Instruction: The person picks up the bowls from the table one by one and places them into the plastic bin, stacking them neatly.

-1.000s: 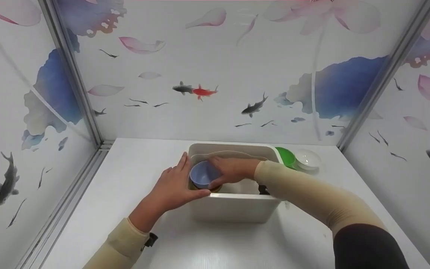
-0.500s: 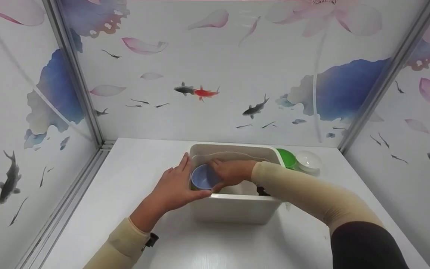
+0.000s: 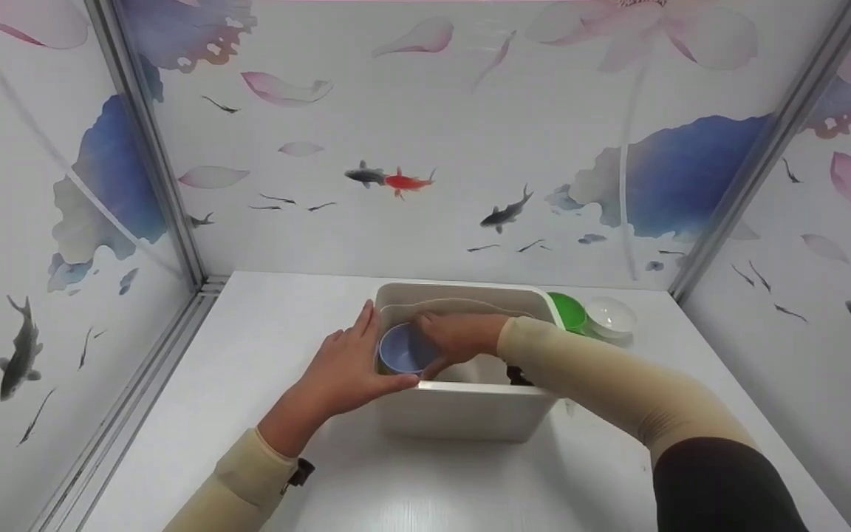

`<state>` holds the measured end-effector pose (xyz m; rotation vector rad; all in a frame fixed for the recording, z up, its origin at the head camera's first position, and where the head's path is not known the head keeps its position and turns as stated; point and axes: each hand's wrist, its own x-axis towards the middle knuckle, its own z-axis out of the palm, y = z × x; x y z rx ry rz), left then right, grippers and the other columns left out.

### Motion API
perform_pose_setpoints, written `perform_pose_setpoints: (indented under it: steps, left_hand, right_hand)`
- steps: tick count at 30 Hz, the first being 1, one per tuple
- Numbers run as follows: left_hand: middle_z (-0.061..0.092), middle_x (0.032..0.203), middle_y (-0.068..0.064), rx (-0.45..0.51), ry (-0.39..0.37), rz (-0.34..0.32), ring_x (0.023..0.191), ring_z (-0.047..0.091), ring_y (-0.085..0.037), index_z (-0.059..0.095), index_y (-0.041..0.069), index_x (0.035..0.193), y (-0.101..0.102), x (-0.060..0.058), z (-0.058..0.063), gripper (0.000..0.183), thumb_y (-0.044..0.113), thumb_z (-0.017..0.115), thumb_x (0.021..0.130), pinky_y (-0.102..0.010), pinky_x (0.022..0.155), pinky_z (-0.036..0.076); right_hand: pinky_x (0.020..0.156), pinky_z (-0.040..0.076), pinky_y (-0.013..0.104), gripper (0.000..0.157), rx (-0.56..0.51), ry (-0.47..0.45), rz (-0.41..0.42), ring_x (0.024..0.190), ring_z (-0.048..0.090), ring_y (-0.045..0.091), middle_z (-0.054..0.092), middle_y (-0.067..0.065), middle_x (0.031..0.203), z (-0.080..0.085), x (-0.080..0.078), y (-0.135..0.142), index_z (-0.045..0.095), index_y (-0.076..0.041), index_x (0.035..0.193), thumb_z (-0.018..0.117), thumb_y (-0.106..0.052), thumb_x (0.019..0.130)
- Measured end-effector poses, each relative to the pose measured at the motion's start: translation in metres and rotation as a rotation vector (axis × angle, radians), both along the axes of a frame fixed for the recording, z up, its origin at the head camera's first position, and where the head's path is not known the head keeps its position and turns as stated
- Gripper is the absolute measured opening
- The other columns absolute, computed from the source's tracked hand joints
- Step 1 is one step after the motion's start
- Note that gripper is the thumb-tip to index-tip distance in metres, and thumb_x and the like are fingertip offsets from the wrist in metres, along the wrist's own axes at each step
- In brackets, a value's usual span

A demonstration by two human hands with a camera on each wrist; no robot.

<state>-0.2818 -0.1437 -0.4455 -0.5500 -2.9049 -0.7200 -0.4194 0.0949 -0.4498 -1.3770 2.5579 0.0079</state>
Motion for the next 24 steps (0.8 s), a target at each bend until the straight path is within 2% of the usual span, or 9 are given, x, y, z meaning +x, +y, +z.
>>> perform_pose_setpoints:
  steps: [10, 18, 22, 24]
  left_hand:
    - [0.012, 0.184, -0.017, -0.017, -0.005, 0.006, 0.16, 0.038, -0.044, 0.019, -0.001, 0.175, 0.0, -0.001, -0.001, 0.137, 0.094, 0.062, 0.085, -0.063, 0.128, 0.031]
    - [0.014, 0.183, -0.019, 0.011, 0.003, 0.003, 0.157, 0.04, -0.049, 0.021, -0.003, 0.174, 0.0, -0.001, -0.001, 0.131, 0.083, 0.072, 0.089, -0.065, 0.126, 0.032]
    - [0.014, 0.183, -0.02, 0.01, -0.001, 0.005, 0.156, 0.041, -0.049, 0.021, -0.002, 0.174, 0.0, 0.001, 0.001, 0.132, 0.085, 0.071, 0.088, -0.065, 0.126, 0.033]
    - [0.014, 0.183, -0.019, 0.003, -0.006, 0.007, 0.157, 0.041, -0.049, 0.021, -0.002, 0.174, -0.001, 0.001, 0.001, 0.135, 0.09, 0.068, 0.087, -0.065, 0.126, 0.033]
  right_hand:
    - [0.121, 0.045, 0.043, 0.119, -0.065, -0.073, -0.031, 0.135, 0.057, 0.028, 0.053, 0.018, 0.15, 0.0, -0.002, 0.002, 0.028, -0.001, 0.168, 0.094, -0.057, 0.086]
    - [0.118, 0.047, 0.044, 0.11, -0.132, -0.13, -0.023, 0.134, 0.06, 0.03, 0.06, 0.019, 0.147, 0.006, -0.004, 0.009, 0.042, 0.0, 0.162, 0.099, -0.05, 0.083]
    - [0.11, 0.052, 0.043, 0.101, -0.126, -0.155, -0.048, 0.123, 0.065, 0.029, 0.066, 0.019, 0.138, 0.016, -0.006, 0.013, 0.053, 0.004, 0.151, 0.099, -0.052, 0.081]
    - [0.11, 0.052, 0.045, 0.099, -0.123, -0.168, -0.065, 0.123, 0.065, 0.03, 0.066, 0.02, 0.137, 0.024, -0.005, 0.017, 0.054, 0.004, 0.15, 0.098, -0.052, 0.082]
